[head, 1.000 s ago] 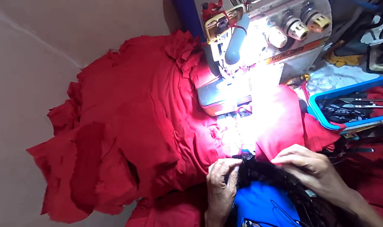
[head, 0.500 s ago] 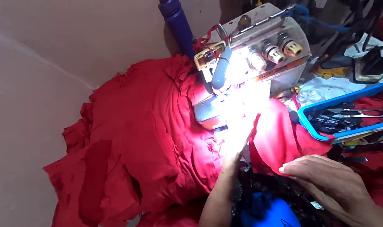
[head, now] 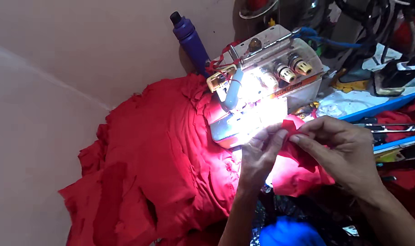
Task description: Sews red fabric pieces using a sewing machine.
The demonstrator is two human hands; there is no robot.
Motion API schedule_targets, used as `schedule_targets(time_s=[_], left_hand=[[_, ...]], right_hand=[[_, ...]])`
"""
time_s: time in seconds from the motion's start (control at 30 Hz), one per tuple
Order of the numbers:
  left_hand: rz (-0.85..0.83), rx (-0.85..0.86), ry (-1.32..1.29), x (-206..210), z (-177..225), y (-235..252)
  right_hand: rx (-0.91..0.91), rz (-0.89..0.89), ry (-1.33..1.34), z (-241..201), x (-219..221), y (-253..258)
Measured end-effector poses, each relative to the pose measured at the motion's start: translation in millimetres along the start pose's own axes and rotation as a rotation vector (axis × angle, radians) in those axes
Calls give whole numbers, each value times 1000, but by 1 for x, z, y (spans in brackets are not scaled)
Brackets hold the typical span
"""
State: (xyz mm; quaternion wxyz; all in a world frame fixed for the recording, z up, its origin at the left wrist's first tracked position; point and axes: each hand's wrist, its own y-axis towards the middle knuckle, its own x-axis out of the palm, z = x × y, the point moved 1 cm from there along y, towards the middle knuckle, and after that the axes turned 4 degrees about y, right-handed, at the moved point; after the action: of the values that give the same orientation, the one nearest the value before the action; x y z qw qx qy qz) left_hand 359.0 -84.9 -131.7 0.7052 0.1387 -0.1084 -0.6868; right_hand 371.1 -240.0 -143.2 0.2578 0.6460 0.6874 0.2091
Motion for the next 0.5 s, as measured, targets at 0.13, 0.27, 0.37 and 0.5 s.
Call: schedule_targets(time_s=[0.13,0.27,0.37,0.5], left_hand=[[55,2,117,-15,8,-13],[-13,-6,166,-37,10,-28],[-17,-5,91,-50,9,-33],[-97,87,160,-80,7,-38]], right_hand=[[70,-9,104,-5,18,0],[130,-23,139,-7,34,-4],[171,-64,189,-8,47,-9],[303,-315,266,-10,56,-15]])
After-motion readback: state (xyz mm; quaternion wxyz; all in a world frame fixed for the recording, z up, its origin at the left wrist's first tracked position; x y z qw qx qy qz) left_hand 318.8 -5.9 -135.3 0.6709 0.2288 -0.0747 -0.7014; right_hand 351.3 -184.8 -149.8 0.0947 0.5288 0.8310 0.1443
